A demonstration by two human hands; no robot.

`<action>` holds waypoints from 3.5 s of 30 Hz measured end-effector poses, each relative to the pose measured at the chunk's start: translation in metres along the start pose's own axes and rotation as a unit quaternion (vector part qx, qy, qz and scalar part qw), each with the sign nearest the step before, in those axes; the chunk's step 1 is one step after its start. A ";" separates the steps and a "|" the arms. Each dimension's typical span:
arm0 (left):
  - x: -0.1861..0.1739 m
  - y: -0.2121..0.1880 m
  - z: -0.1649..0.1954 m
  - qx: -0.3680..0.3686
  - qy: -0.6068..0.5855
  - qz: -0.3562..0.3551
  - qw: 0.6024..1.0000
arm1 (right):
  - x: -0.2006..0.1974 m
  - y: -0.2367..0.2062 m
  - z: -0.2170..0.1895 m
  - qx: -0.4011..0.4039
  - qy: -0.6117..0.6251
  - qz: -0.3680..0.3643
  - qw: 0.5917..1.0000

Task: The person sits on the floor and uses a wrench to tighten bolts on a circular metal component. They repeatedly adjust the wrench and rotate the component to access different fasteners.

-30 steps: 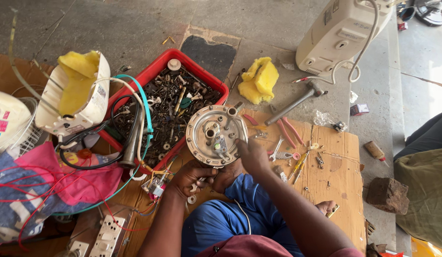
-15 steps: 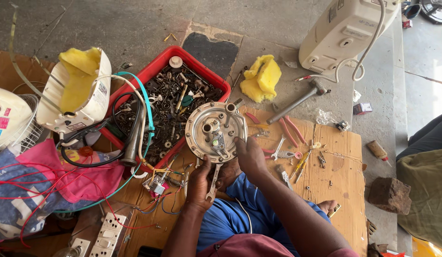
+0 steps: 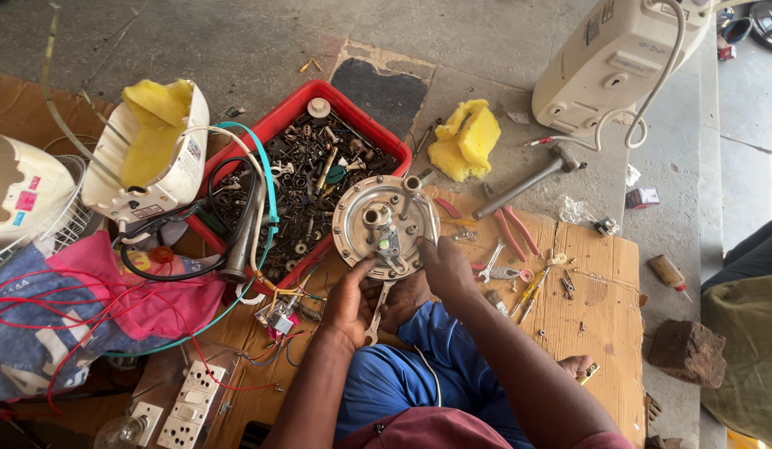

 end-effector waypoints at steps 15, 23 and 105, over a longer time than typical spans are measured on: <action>-0.010 0.012 -0.041 -0.055 -0.090 0.011 0.994 | -0.009 -0.018 0.015 -0.063 -0.016 -0.023 0.998; 0.002 0.007 -0.028 -0.062 -0.141 0.041 0.987 | -0.003 -0.020 0.007 -0.045 -0.036 -0.003 0.998; 0.006 0.030 -0.038 -0.130 -0.169 -0.085 0.973 | -0.019 -0.096 0.089 -0.059 -0.009 -0.171 0.983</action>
Point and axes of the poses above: each hand's wrist, its own y-axis towards the middle knuckle, its own x-axis out of the palm, z = x × y, the point moved 1 cm from there along y, towards the middle knuckle, and after that the axes turned 3 degrees about y, right-handed, at the moved point
